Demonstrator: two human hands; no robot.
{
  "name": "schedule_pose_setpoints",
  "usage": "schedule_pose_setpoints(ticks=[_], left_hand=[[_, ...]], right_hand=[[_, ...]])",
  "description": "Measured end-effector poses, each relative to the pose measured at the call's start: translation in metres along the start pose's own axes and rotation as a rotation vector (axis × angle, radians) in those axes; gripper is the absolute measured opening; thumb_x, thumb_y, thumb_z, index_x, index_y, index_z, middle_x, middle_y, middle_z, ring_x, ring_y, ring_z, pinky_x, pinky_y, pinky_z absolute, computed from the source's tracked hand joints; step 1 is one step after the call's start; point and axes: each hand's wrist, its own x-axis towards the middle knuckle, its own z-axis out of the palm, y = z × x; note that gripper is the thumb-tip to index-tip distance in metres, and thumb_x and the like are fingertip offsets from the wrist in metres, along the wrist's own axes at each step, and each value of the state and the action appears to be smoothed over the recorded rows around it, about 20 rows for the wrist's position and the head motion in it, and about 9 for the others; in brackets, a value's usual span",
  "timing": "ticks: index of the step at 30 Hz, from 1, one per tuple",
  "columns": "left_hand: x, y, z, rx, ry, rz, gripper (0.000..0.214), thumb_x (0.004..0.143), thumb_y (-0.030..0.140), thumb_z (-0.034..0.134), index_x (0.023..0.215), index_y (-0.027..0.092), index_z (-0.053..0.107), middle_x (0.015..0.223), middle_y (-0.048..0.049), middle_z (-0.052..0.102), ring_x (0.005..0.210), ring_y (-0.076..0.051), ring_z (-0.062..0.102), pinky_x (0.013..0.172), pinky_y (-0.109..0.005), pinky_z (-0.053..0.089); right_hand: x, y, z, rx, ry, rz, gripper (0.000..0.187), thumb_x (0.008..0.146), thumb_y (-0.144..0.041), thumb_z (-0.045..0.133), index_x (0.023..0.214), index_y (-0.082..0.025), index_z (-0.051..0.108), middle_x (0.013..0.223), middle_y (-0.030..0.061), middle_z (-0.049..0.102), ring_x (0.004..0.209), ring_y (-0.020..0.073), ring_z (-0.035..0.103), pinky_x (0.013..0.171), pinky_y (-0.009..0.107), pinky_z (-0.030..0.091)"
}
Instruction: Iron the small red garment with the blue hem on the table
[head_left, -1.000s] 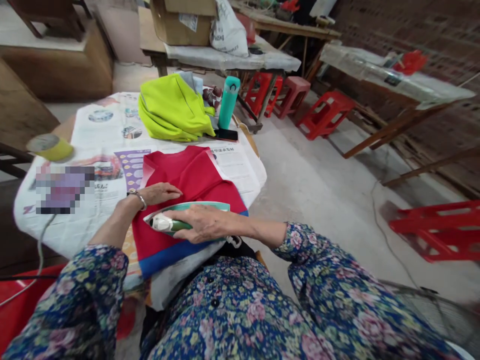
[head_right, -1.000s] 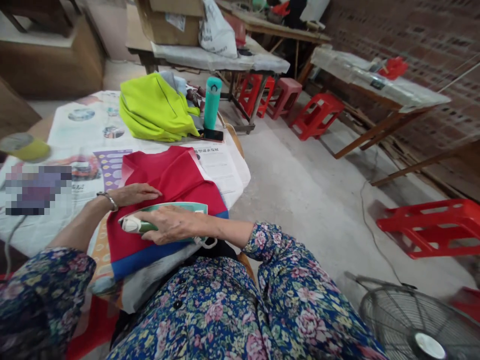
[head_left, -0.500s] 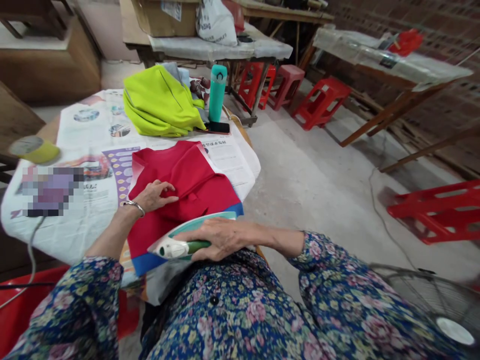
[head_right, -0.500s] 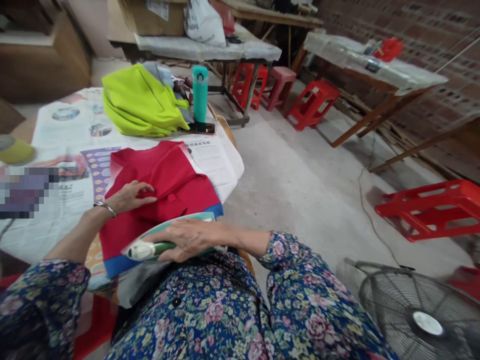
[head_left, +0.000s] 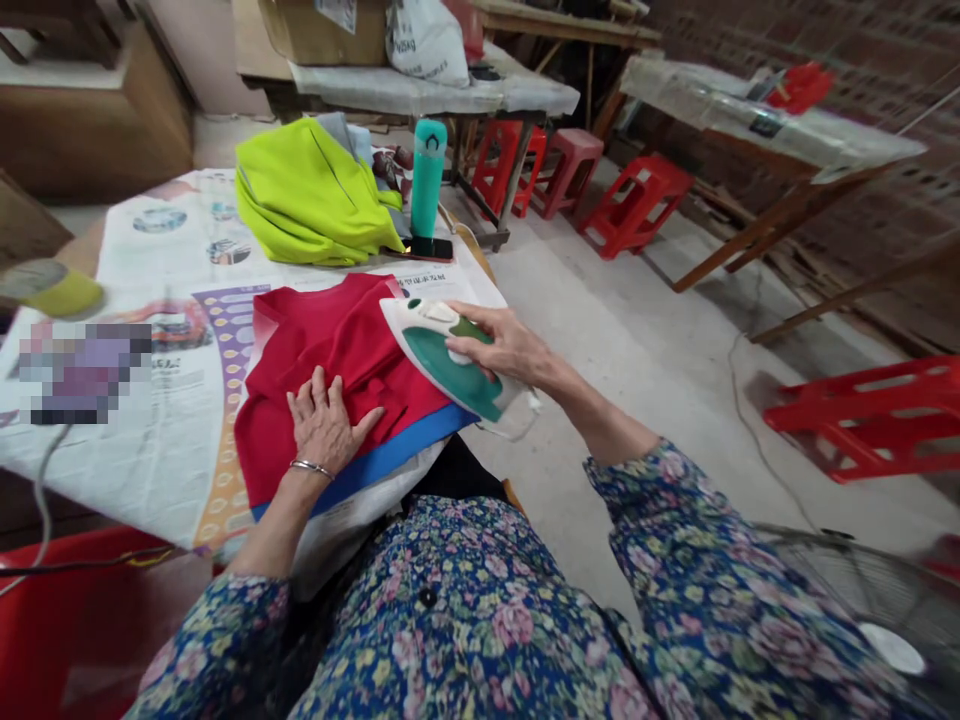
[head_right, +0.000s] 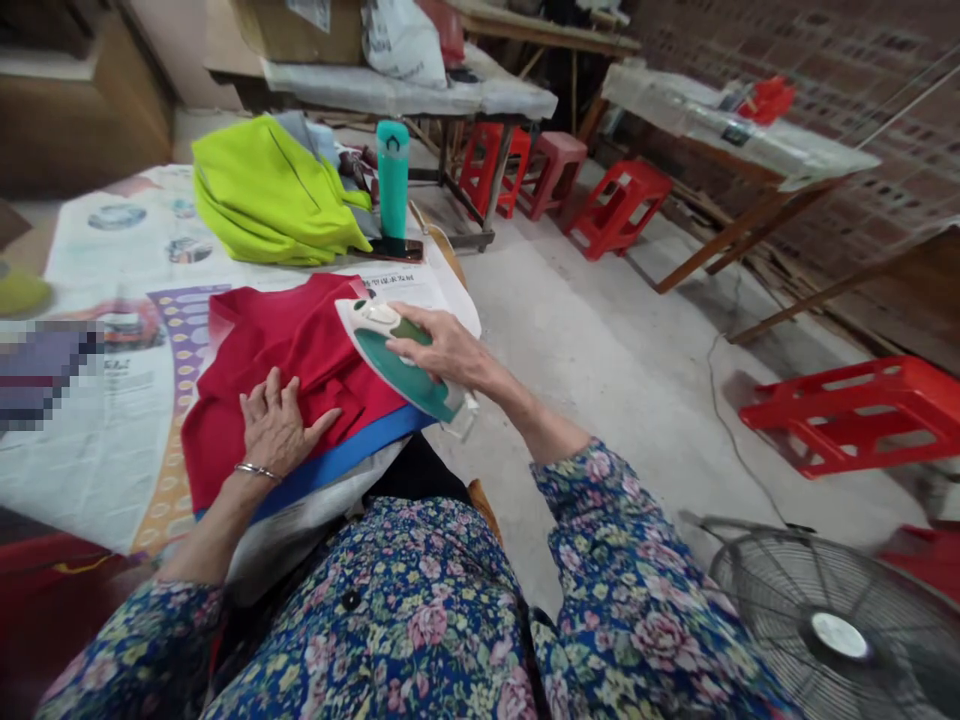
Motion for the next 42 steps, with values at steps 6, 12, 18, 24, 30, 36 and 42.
schedule_pose_setpoints(ticks=[6, 12, 18, 24, 30, 36, 42], left_hand=[[-0.005, -0.005, 0.005, -0.033, 0.038, 0.023, 0.097, 0.092, 0.073, 0.065, 0.16, 0.004, 0.055, 0.18, -0.0333, 0.036, 0.163, -0.051, 0.041, 0.137, -0.076, 0.016], [-0.003, -0.004, 0.005, -0.062, 0.025, -0.014, 0.078, 0.098, 0.058, 0.058, 0.156, 0.006, 0.06, 0.179, -0.0301, 0.04, 0.163, -0.047, 0.042, 0.139, -0.074, 0.012], [-0.005, -0.001, 0.001, -0.06, 0.02, -0.026, 0.069, 0.099, 0.045, 0.054, 0.159, 0.012, 0.061, 0.178, -0.0232, 0.046, 0.161, -0.044, 0.045, 0.14, -0.072, 0.017], [-0.01, 0.005, -0.017, 0.015, -0.014, 0.012, 0.068, 0.099, 0.051, 0.054, 0.155, 0.015, 0.067, 0.169, -0.0246, 0.056, 0.146, -0.047, 0.055, 0.127, -0.07, 0.038], [0.065, 0.018, -0.053, 0.165, -0.164, -0.121, 0.051, 0.1, 0.057, 0.054, 0.121, 0.019, 0.081, 0.127, -0.0222, 0.078, 0.127, -0.046, 0.066, 0.111, -0.065, 0.048], [0.168, 0.032, -0.046, 0.074, -0.187, -0.018, 0.058, 0.104, 0.043, 0.05, 0.155, 0.018, 0.063, 0.168, -0.0229, 0.058, 0.156, -0.042, 0.051, 0.128, -0.067, 0.038], [0.219, 0.031, -0.017, 0.089, -0.257, -0.09, 0.055, 0.101, 0.038, 0.054, 0.148, 0.013, 0.066, 0.158, -0.0305, 0.063, 0.152, -0.047, 0.053, 0.121, -0.074, 0.041]], right_hand=[[0.058, 0.03, 0.008, -0.013, -0.153, -0.006, 0.06, 0.098, -0.029, 0.072, 0.158, -0.021, 0.069, 0.071, -0.0037, 0.067, 0.048, 0.0093, 0.051, 0.043, 0.019, 0.042], [0.019, 0.04, -0.003, -0.025, -0.37, -0.016, 0.066, 0.095, -0.036, 0.074, 0.159, -0.018, 0.069, 0.086, 0.0012, 0.076, 0.056, 0.0112, 0.052, 0.051, 0.022, 0.048], [-0.028, 0.042, -0.021, -0.137, -0.38, 0.033, 0.067, 0.096, -0.037, 0.075, 0.161, -0.024, 0.068, 0.116, 0.0077, 0.084, 0.078, 0.0177, 0.069, 0.072, 0.03, 0.059], [-0.036, 0.02, -0.033, -0.119, -0.313, 0.037, 0.06, 0.097, -0.035, 0.074, 0.156, -0.03, 0.073, 0.124, 0.0062, 0.084, 0.074, 0.0154, 0.068, 0.066, 0.027, 0.058], [0.012, -0.003, 0.007, -0.114, -0.204, 0.067, 0.065, 0.099, -0.028, 0.072, 0.164, -0.023, 0.065, 0.108, 0.0067, 0.085, 0.069, 0.0157, 0.07, 0.069, 0.031, 0.063], [0.038, -0.001, 0.042, -0.175, -0.22, -0.071, 0.064, 0.097, -0.016, 0.073, 0.16, -0.028, 0.069, 0.144, 0.0092, 0.081, 0.134, 0.029, 0.075, 0.118, 0.047, 0.056], [0.032, 0.004, 0.038, -0.162, -0.255, 0.001, 0.066, 0.099, -0.023, 0.074, 0.163, -0.032, 0.066, 0.148, 0.0096, 0.079, 0.135, 0.0324, 0.075, 0.115, 0.05, 0.058]])
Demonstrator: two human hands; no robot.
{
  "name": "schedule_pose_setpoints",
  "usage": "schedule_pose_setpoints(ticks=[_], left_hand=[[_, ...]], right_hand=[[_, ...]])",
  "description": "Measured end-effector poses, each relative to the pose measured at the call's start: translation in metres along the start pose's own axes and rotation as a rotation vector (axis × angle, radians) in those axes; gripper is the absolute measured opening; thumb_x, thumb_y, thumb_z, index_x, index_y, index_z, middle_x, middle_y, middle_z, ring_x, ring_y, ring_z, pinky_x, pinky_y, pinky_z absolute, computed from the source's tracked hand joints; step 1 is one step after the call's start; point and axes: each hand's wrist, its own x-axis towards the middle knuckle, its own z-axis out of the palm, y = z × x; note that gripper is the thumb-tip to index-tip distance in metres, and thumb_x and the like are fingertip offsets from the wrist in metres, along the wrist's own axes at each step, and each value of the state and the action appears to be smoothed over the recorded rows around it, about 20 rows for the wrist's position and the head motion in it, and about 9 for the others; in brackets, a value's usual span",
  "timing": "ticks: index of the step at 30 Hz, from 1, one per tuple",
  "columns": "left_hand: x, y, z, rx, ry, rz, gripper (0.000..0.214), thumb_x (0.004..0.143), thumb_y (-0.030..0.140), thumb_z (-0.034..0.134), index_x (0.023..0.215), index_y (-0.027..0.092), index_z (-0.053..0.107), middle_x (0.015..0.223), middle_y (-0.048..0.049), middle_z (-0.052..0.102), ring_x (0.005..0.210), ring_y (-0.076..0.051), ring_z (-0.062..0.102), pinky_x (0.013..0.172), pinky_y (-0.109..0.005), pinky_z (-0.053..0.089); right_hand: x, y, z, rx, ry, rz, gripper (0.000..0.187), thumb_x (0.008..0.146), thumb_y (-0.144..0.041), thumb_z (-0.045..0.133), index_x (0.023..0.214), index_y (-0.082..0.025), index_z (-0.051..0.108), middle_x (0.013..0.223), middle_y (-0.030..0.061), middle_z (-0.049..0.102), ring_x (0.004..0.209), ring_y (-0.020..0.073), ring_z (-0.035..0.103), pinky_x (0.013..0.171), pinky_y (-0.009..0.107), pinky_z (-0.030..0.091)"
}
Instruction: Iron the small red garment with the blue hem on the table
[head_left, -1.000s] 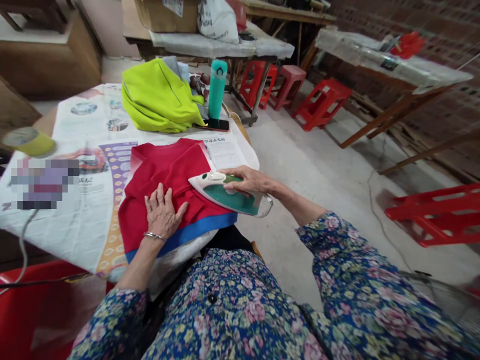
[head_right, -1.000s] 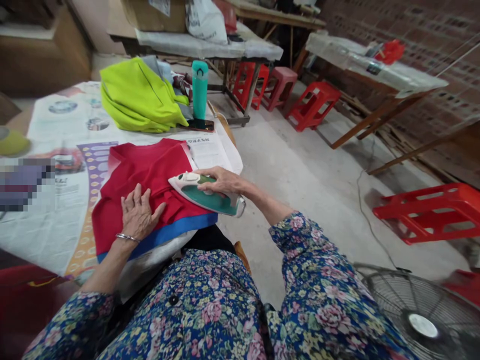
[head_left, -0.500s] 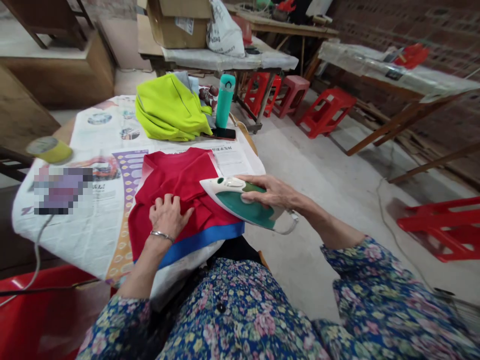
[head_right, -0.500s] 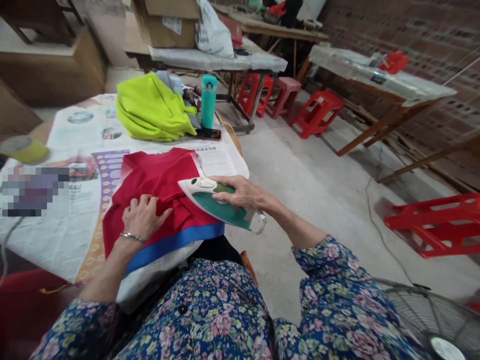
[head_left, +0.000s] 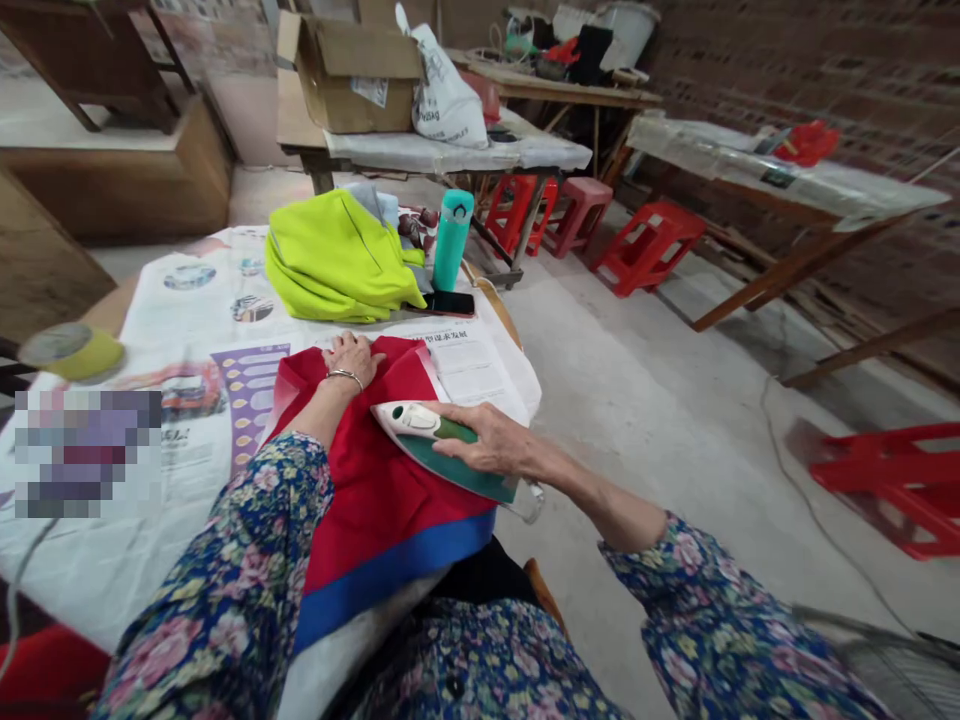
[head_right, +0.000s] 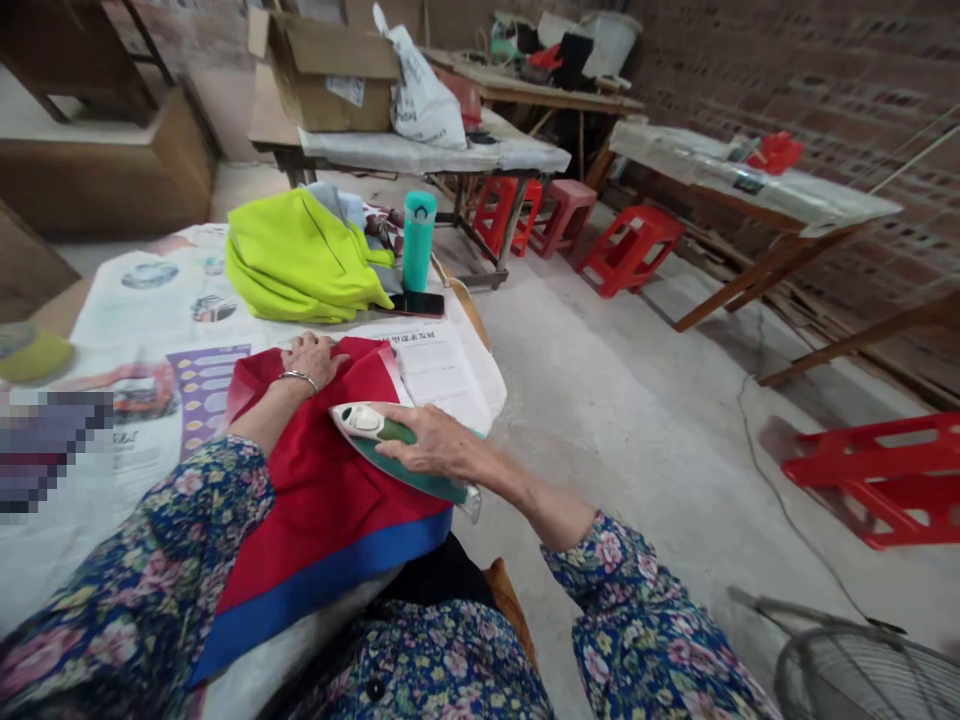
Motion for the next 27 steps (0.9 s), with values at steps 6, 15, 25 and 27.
schedule_pose_setpoints(ticks=[6, 15, 25, 27], left_hand=[[0.018, -0.01, 0.001, -0.021, -0.04, 0.052, 0.045, 0.105, 0.035, 0.048, 0.143, 0.027, 0.07, 0.15, -0.0169, 0.073, 0.145, -0.039, 0.062, 0.118, -0.058, 0.048], [0.034, -0.011, -0.02, -0.074, 0.031, 0.142, 0.04, 0.106, 0.027, 0.052, 0.142, 0.019, 0.069, 0.14, -0.0149, 0.078, 0.138, -0.037, 0.067, 0.124, -0.057, 0.041], [-0.086, -0.064, -0.004, -0.123, 0.259, -0.042, 0.048, 0.108, 0.041, 0.04, 0.133, 0.023, 0.078, 0.148, -0.0162, 0.069, 0.141, -0.042, 0.057, 0.121, -0.061, 0.047], [-0.113, -0.065, 0.013, -0.092, 0.209, -0.042, 0.052, 0.107, 0.047, 0.045, 0.143, 0.024, 0.075, 0.157, -0.0181, 0.066, 0.148, -0.045, 0.055, 0.126, -0.068, 0.042]], right_hand=[[0.014, -0.006, -0.006, 0.015, 0.022, 0.004, 0.066, 0.1, -0.024, 0.072, 0.165, -0.032, 0.064, 0.136, 0.0096, 0.084, 0.114, 0.0294, 0.08, 0.104, 0.047, 0.063], [0.055, -0.017, -0.016, 0.007, 0.033, 0.065, 0.056, 0.103, -0.024, 0.071, 0.159, -0.024, 0.07, 0.127, 0.011, 0.085, 0.116, 0.0306, 0.078, 0.108, 0.05, 0.062], [0.057, -0.008, -0.013, 0.118, 0.04, 0.139, 0.066, 0.102, -0.031, 0.072, 0.167, -0.022, 0.061, 0.109, 0.0089, 0.083, 0.071, 0.0185, 0.073, 0.071, 0.036, 0.065], [0.055, -0.012, -0.014, 0.154, 0.043, 0.169, 0.07, 0.104, -0.034, 0.07, 0.17, -0.019, 0.056, 0.089, 0.0032, 0.077, 0.053, 0.0128, 0.06, 0.053, 0.028, 0.055]])
